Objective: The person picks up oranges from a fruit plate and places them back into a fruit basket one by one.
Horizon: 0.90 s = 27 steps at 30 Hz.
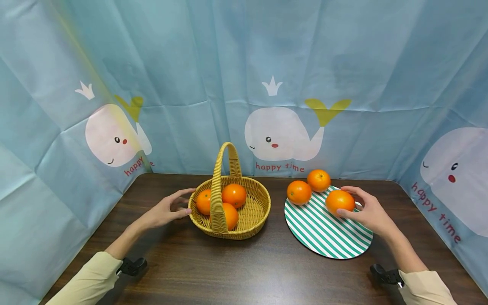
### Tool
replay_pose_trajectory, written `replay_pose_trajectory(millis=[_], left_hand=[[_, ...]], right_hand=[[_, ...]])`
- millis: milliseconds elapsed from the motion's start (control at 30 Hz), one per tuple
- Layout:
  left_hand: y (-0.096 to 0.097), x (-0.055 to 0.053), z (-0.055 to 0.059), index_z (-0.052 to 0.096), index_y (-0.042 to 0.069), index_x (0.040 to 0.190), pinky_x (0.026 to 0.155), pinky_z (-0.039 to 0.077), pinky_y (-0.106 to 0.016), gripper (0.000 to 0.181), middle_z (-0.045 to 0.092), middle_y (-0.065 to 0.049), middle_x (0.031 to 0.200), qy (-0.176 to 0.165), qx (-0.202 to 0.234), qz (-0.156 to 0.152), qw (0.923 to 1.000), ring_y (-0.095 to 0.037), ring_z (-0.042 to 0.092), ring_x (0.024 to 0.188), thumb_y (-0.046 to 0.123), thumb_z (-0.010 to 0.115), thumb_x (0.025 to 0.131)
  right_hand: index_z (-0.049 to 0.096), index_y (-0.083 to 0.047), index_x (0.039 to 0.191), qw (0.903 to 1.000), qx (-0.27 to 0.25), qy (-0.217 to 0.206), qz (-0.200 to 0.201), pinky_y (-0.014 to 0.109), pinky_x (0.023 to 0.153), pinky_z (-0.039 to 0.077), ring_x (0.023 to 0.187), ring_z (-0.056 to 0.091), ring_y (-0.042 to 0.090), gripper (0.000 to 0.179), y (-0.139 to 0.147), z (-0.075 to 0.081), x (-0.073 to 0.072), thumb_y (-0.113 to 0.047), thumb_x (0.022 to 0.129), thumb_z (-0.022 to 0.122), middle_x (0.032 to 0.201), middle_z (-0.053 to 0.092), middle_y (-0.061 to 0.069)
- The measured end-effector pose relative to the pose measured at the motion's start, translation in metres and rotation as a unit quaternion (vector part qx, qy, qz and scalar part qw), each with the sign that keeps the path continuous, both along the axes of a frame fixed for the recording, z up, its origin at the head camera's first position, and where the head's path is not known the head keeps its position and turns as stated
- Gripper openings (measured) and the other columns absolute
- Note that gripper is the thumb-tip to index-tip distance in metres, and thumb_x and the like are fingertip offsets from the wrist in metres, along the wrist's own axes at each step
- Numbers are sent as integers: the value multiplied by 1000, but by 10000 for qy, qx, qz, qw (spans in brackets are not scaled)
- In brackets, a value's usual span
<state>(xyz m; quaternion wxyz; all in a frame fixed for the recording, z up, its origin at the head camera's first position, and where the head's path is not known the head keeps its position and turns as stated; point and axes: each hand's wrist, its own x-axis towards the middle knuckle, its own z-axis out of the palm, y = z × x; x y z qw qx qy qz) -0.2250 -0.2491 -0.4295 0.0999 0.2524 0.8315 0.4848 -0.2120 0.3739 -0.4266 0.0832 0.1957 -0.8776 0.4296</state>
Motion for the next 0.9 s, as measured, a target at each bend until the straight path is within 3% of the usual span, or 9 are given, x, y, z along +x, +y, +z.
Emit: replay_pose_trajectory(millis=[233,600,900], left_hand=[[0,0,0,33,6,157,84,58,-46,66,55,-29,134,-10,19,-32,10000,-39,66,110,16,67,101],[0,0,-1,34,7,157,84,58,-39,66,54,-29,136,-22,40,-13,10000,-38,65,111,16,67,101],[-1,1,-1,33,7,158,85,57,-49,66,52,-30,138,-77,65,-39,9999,-38,65,111,16,67,101]], right_hand=[[50,3,144,9999,112,75,-81,7,86,44,108,52,-8,65,-4,14,2,-8,88,82,137,51,22],[48,3,146,9991,-187,71,384,12,89,47,114,55,-4,67,-18,31,-4,-1,88,80,139,48,22],[48,3,146,9975,-312,-28,630,16,90,49,114,57,1,65,-37,44,-9,-1,90,78,139,49,21]])
